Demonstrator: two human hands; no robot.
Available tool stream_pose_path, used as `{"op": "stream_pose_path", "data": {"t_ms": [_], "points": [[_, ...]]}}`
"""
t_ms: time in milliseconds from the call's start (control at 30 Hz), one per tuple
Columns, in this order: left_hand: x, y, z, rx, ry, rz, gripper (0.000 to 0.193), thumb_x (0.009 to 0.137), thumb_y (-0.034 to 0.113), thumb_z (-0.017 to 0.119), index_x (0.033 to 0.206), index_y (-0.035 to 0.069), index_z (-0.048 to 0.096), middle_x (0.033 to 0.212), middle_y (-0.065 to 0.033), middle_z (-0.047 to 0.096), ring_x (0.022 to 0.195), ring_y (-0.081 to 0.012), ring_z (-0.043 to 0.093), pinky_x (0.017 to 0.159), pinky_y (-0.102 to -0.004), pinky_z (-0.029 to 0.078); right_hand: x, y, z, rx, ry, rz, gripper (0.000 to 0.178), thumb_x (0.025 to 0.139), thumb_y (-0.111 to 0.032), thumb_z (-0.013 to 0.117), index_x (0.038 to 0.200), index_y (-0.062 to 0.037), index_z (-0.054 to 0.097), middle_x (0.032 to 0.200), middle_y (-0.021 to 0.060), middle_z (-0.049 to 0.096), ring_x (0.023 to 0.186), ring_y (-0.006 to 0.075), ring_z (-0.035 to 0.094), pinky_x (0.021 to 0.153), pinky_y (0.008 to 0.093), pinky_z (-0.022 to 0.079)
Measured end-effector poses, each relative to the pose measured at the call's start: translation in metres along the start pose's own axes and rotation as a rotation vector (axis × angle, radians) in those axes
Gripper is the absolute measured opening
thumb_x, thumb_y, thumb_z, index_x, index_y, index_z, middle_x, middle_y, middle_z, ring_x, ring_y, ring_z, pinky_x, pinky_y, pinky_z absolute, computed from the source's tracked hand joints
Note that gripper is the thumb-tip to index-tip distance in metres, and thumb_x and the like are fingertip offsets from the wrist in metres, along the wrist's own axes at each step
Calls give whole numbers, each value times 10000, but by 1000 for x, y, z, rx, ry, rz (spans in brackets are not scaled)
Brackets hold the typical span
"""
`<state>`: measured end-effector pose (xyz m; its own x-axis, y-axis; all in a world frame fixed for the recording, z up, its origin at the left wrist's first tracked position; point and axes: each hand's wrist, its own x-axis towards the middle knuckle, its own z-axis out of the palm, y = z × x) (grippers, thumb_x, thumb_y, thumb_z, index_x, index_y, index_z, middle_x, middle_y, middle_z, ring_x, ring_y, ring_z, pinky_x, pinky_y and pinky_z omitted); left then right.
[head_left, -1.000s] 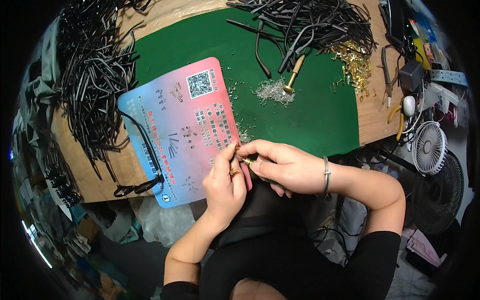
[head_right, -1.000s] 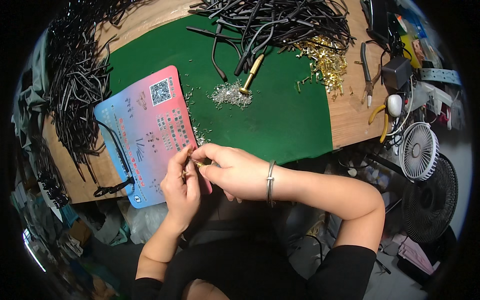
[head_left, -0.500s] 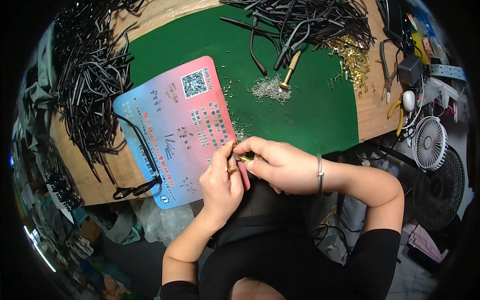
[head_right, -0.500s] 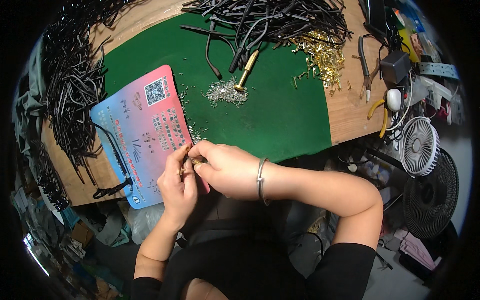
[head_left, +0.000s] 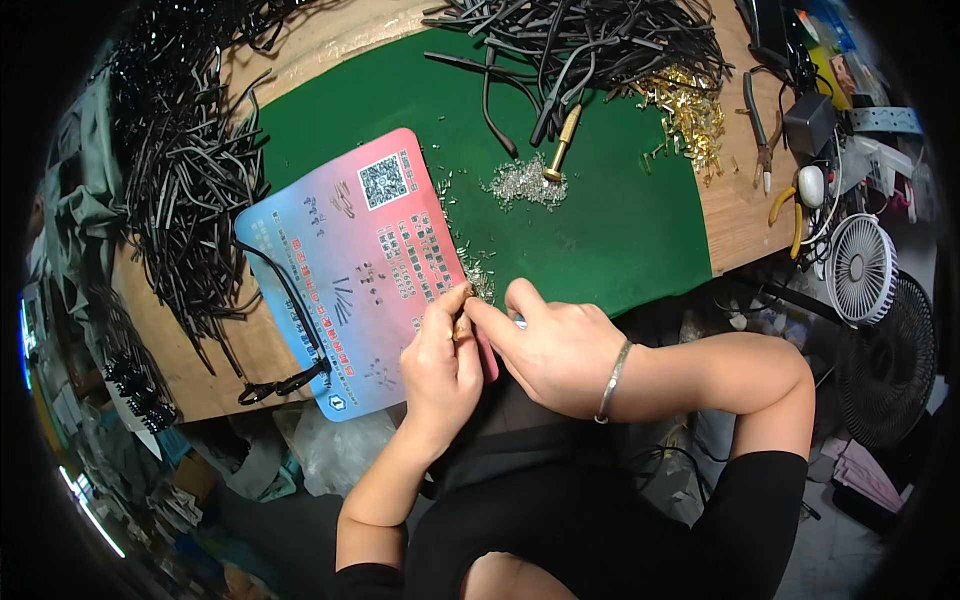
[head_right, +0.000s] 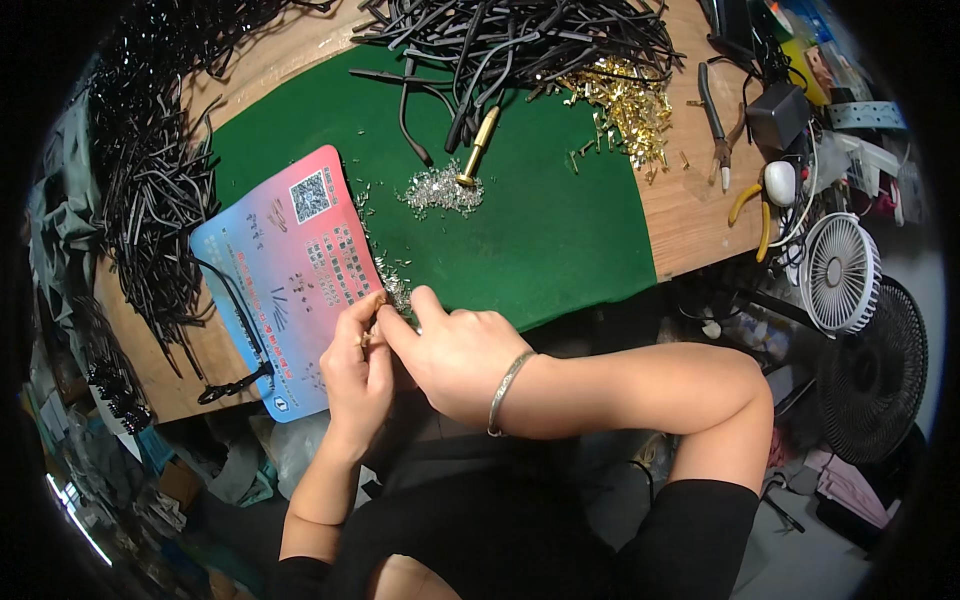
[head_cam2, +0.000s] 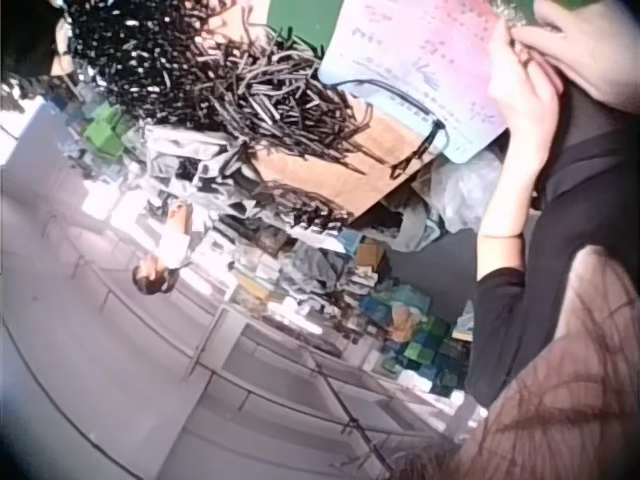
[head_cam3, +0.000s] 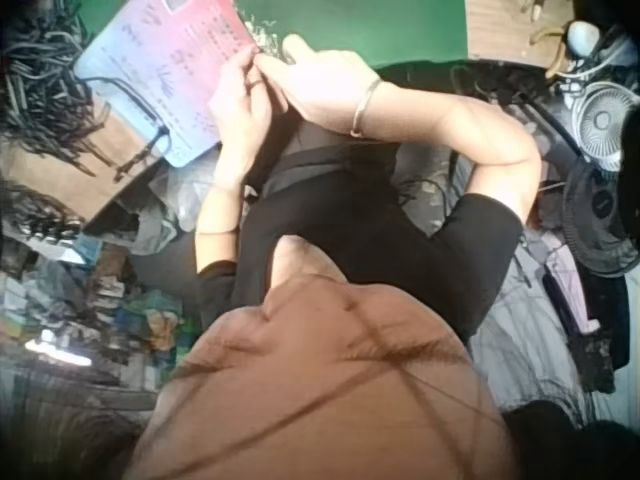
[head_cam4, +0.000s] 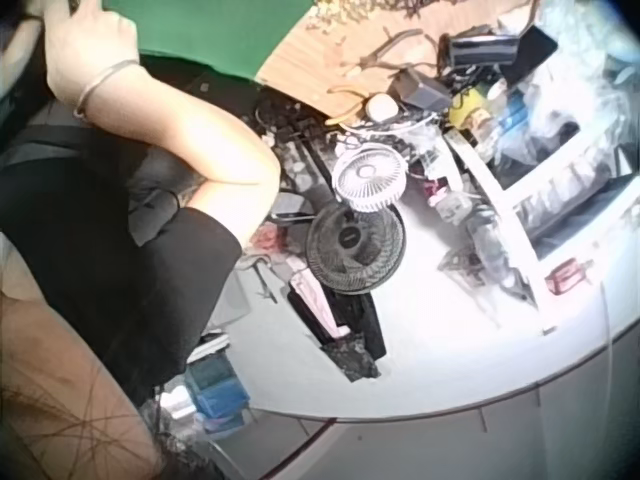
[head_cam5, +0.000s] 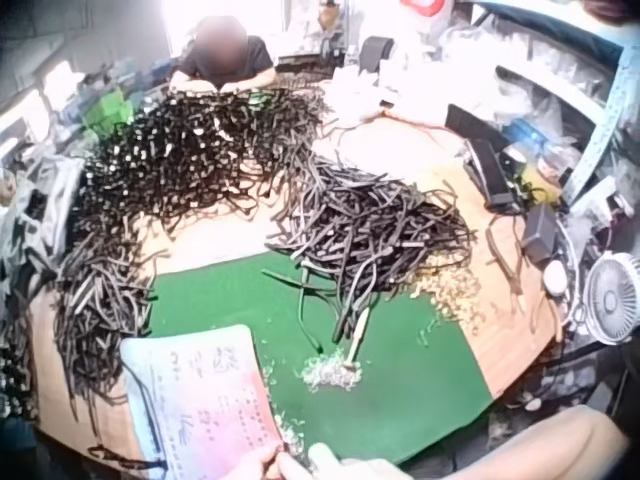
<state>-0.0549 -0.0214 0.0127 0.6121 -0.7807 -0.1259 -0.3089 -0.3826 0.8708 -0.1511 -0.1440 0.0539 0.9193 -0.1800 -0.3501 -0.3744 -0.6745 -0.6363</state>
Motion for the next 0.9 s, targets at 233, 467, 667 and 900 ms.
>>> {"op": "stream_pose_path", "data": {"t_ms": [233,467,667,900], "points": [[9,-6,-2,23,264,159,374,843,-71,441,1215,-34,456,922,-166,642,838,-224,658,703,-301,518,-20,8,-20,276,11,-91,348,880,-205,505,1198,-87,428,922,204,487,672,395,579,628,450,510],[44,-37,-27,-37,163,536,441,771,-90,540,1177,80,568,1027,-170,629,655,-178,633,590,-254,517,-8,43,-16,36,283,17,321,879,-164,507,1175,-66,427,950,170,472,725,375,574,631,441,498],[38,-29,-52,-649,-123,-236,265,877,3,506,1133,6,574,1056,-171,628,805,-199,654,651,-281,533,42,32,-56,160,120,4,278,860,-276,548,827,0,538,747,204,591,746,349,602,642,409,486],[8,-16,-61,-1379,-402,-121,623,871,218,491,1374,-52,242,1395,-249,306,1277,-311,364,1031,-424,326,275,36,-154,-543,583,131,191,849,-153,485,939,-4,564,915,223,631,829,333,642,695,430,522]]}}
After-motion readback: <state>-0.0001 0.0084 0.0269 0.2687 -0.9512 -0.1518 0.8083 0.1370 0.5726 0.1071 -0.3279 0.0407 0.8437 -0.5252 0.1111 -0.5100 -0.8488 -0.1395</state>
